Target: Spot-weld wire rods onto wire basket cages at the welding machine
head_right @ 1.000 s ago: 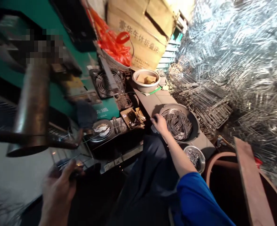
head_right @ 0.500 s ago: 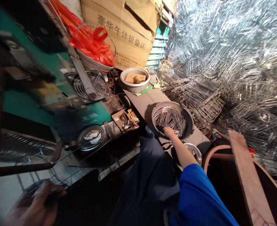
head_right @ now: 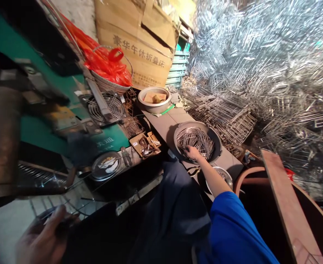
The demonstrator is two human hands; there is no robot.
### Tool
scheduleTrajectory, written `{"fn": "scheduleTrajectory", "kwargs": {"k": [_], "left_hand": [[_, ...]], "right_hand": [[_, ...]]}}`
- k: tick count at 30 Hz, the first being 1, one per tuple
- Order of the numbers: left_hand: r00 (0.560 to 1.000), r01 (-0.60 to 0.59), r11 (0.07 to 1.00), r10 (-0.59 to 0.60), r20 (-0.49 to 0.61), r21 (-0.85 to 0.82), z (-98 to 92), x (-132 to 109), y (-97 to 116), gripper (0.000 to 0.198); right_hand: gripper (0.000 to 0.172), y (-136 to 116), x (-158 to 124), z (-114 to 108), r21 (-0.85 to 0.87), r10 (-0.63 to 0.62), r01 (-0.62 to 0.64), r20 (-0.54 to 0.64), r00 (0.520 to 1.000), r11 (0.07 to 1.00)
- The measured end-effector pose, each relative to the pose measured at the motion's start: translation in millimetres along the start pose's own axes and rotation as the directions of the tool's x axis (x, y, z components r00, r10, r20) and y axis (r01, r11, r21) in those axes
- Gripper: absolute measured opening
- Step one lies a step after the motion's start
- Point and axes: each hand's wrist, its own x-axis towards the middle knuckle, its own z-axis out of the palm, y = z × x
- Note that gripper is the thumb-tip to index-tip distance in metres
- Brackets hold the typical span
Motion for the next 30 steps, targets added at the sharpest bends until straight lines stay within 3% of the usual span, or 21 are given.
{"fn": "scheduleTrajectory", "kwargs": {"k": [3, 7, 11, 14, 16, 21, 25, 30], "left_hand": [[0.989, 0.144, 0.983, -0.139, 0.051, -0.11, 2.2, -5, 4, 0.045], [0.993, 0.122, 0.987, -0.121, 0.018, -0.106, 4.6, -11, 6, 0.043], [0.996, 0.089, 0.992, -0.091, -0.01, -0.094, -0.5, -16, -2, 0.04], [0.999, 0.03, 0.993, -0.026, 0.035, -0.118, -11.5, -25, -14, 0.043], [0.997, -0.015, 0.991, 0.024, 0.067, -0.134, -22.2, -34, -22, 0.046], [0.995, -0.002, 0.992, 0.014, 0.094, -0.128, -51.9, -58, -36, 0.049], [0.995, 0.008, 0.994, 0.003, 0.102, -0.111, -69.3, -63, -42, 0.052], [0.996, 0.006, 0.996, 0.003, 0.093, -0.093, -88.7, -60, -51, 0.051]], "right_hand": [[0.04, -10, -2, -17, 0.168, 0.032, 0.0, -0.187, 0.982, 0.986], [0.06, -17, -20, -54, 0.383, 0.047, 0.138, -0.436, 0.898, 0.914], [0.061, -43, -47, -83, 0.524, 0.046, 0.315, -0.565, 0.824, 0.792], [0.05, -89, -59, -96, 0.646, -0.15, 0.464, -0.481, 0.864, 0.606], [0.045, -124, -64, -101, 0.689, -0.297, 0.492, -0.393, 0.87, 0.532], [0.048, -184, -80, -96, 0.659, -0.43, 0.534, -0.333, 0.839, 0.53], [0.05, -210, -84, -89, 0.557, -0.561, 0.549, -0.171, 0.81, 0.623], [0.059, -222, -82, -124, 0.494, -0.531, 0.629, -0.342, 0.775, 0.6]]}}
